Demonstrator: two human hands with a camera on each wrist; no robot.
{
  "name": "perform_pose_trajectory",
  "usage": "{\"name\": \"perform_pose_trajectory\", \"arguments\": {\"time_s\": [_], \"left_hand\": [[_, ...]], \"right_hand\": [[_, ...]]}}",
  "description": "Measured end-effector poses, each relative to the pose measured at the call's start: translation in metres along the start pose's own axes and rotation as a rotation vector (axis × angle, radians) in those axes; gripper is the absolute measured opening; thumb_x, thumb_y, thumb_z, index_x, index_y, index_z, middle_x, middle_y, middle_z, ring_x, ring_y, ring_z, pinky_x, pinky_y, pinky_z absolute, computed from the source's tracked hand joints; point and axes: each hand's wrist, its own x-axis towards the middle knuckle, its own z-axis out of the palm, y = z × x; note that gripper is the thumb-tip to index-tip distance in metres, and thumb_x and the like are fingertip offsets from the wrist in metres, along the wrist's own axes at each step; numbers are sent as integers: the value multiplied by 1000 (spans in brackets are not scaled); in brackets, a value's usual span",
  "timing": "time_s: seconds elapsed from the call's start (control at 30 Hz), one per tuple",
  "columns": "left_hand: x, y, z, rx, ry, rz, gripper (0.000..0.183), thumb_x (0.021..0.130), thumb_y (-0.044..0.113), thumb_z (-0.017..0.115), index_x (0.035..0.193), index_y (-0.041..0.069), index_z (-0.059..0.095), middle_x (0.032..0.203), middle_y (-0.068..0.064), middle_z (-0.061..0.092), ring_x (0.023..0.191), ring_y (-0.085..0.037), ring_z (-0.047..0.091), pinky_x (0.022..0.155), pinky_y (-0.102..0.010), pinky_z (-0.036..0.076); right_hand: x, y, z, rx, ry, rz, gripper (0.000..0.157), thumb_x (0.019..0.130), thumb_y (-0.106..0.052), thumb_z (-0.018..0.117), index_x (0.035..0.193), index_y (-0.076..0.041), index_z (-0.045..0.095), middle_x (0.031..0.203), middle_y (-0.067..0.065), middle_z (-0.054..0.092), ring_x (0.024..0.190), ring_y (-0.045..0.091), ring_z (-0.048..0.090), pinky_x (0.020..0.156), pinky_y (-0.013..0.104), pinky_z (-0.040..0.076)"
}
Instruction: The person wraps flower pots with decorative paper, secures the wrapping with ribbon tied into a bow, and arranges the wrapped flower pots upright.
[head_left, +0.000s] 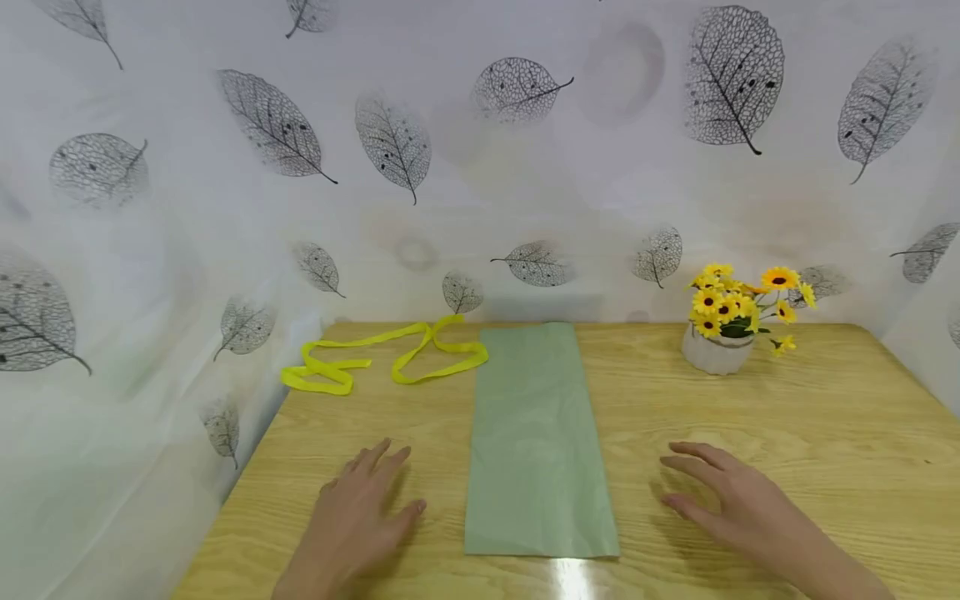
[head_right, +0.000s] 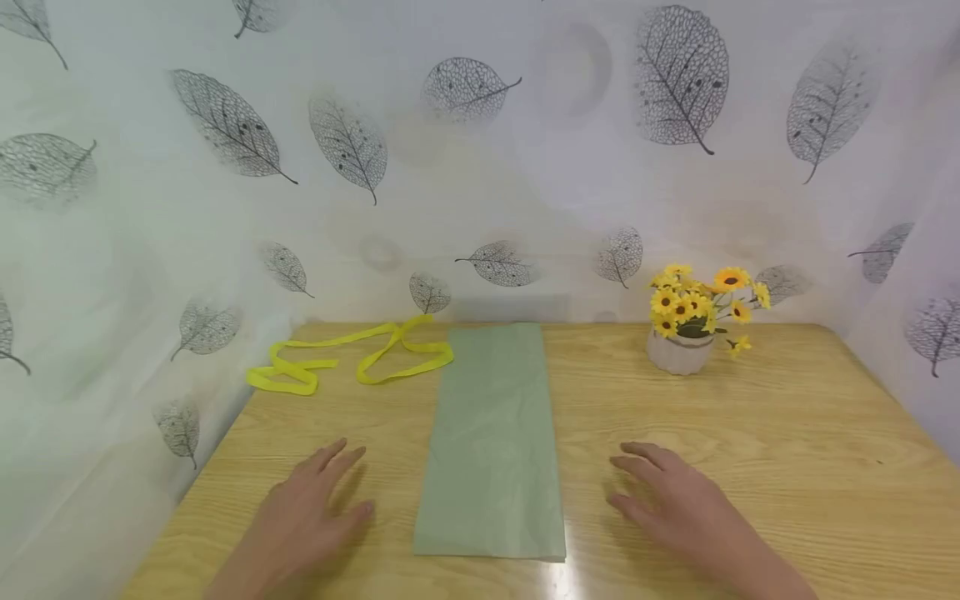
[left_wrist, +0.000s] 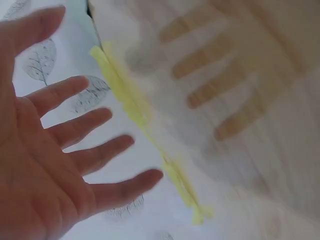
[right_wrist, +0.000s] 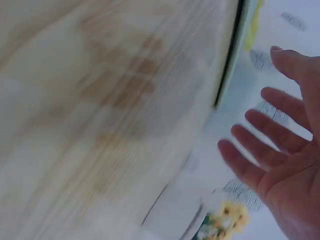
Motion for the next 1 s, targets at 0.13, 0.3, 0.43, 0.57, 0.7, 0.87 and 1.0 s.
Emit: {"name": "perform_pose_trajectory", "arguments": {"time_s": [0.13,0.3,0.43,0.57,0.7,0.87,1.0], "left_hand": [[8,9,0,-38,-9,32,62,91,48,73,144,21,57,150,-11,55,132,-40,56,91,-68,51],[14,16,4,-36,-22,74,62,89,50,74,142,21,58,147,-11,58,130,-39,58,90,-67,51],[19,22,10,-80,-37,95,55,91,45,73,138,19,62,140,-10,62,124,-36,61,90,-62,53],[25,31,14,-194,-97,123,44,97,39,69,133,15,66,128,-5,67,115,-28,65,90,-52,56],[31,43,17,-303,-181,179,43,99,39,66,130,9,68,118,-1,71,105,-19,67,88,-42,58],[41,61,19,-279,-217,253,41,98,39,66,125,8,70,100,5,66,85,-6,56,73,-27,52],[47,70,22,-244,-222,275,38,98,35,67,124,8,70,94,6,61,76,-4,48,66,-22,45]], "right_hand": [[23,-21,17,107,84,-241,39,73,-18,91,109,-17,76,115,4,73,95,20,72,75,16,57],[44,-41,32,182,2,-342,29,82,-20,86,109,-16,76,117,6,72,100,21,72,78,25,60],[51,-49,35,157,-170,-295,28,87,-29,82,112,-17,76,123,6,70,107,25,69,83,37,61],[51,-53,35,108,-347,-194,37,89,-48,77,114,-22,76,126,5,68,112,27,67,84,41,60],[51,-55,35,58,-439,-127,51,84,-66,72,115,-25,76,122,1,68,107,25,66,77,41,59],[52,-58,34,-25,-472,-116,62,81,-73,70,119,-24,74,115,-3,67,100,21,64,73,39,57],[54,-59,34,-75,-476,-117,61,81,-68,74,122,-23,72,112,-3,67,97,19,63,71,38,57]]}}
